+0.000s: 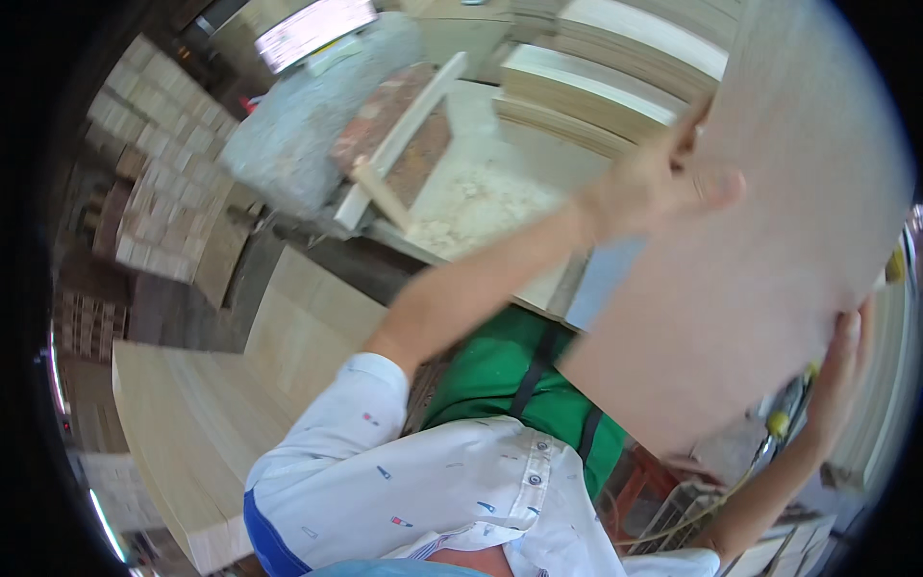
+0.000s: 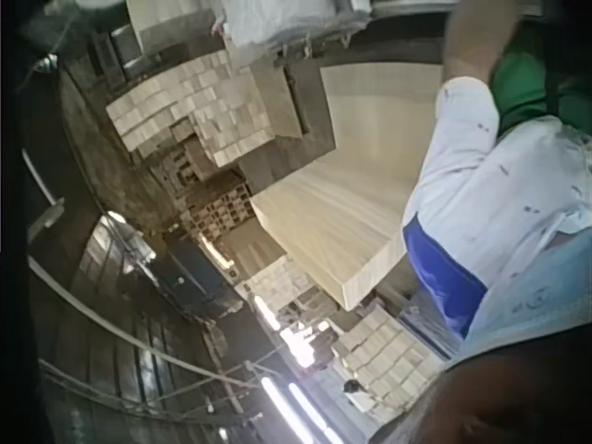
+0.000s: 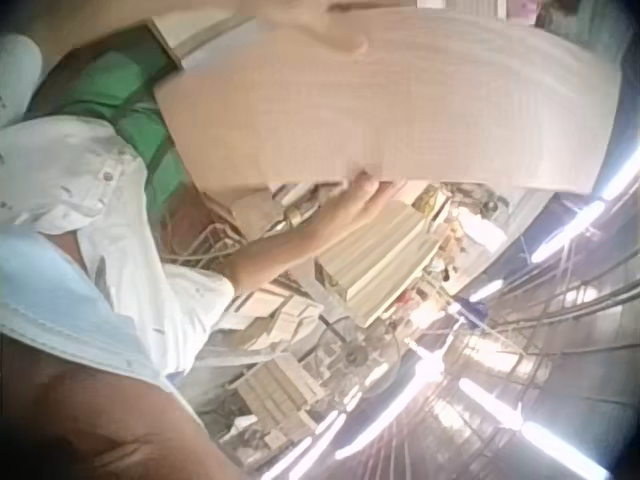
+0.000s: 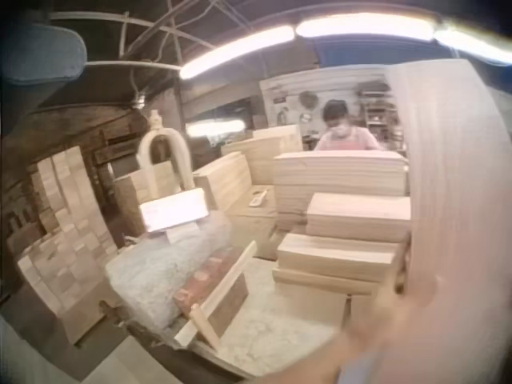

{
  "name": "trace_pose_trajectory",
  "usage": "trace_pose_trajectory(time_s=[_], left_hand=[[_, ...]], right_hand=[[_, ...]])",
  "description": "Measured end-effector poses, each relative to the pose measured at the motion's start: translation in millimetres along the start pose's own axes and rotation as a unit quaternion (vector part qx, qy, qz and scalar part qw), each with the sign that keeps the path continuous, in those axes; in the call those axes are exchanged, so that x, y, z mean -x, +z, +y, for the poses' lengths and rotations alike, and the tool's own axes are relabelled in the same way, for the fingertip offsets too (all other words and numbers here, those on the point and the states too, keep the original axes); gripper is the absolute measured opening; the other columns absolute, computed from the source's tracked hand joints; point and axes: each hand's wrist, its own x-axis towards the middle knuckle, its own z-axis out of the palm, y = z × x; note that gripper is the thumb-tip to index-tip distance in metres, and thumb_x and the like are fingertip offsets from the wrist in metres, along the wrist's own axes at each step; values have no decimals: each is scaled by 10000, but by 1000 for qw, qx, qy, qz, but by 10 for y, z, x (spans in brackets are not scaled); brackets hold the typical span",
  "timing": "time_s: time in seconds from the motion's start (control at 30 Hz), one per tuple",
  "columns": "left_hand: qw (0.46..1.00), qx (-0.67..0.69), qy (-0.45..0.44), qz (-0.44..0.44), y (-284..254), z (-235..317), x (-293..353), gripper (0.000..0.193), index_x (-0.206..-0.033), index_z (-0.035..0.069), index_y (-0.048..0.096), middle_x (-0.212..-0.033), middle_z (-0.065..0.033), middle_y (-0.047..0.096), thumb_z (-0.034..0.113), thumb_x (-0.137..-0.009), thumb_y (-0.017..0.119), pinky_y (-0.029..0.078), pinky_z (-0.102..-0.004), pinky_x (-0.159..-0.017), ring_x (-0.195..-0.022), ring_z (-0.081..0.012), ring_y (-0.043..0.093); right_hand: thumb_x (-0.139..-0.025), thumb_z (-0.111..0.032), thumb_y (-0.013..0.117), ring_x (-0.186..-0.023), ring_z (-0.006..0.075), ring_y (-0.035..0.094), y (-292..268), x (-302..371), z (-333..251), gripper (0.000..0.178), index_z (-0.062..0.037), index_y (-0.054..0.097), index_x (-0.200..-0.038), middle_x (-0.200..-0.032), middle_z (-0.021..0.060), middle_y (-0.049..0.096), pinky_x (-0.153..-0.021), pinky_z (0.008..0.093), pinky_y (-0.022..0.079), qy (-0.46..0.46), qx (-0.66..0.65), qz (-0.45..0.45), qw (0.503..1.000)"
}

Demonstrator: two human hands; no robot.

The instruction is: Assembling wooden drawer components using wood glue and a pneumatic nail gun.

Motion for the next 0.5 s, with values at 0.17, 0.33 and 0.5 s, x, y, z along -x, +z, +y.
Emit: trace_pose_trajectory(time_s=[0.17,0.33,0.5], left_hand=[[940,-13,-181,-289,-267,-85,-549,660,-1328,14,399,-1213,-74,533,325,-815,676,453,-297,-898,-1077,-126,526],[840,-61,-371,-392,-243,-765,-739,667,-1343,59,442,-1203,-78,564,264,-769,713,446,-283,-896,-1077,-127,530],[781,-42,-470,-408,-310,-1227,-789,616,-1273,-5,495,-1156,-92,590,246,-757,718,447,-291,-891,-1017,-149,568]], right_hand=[[-882,-328,575,-982,163,510,490,796,447,378,-91,495,-1166,-1084,44,532,-884,356,406,282,-251,59,924],[-857,-250,637,-1008,169,542,1524,1552,498,485,-5,453,-1232,-1118,79,552,-837,321,479,352,-434,114,821],[-838,-385,647,-938,155,568,1706,1564,436,563,40,475,-1163,-1063,115,568,-792,285,488,464,-392,83,790]])
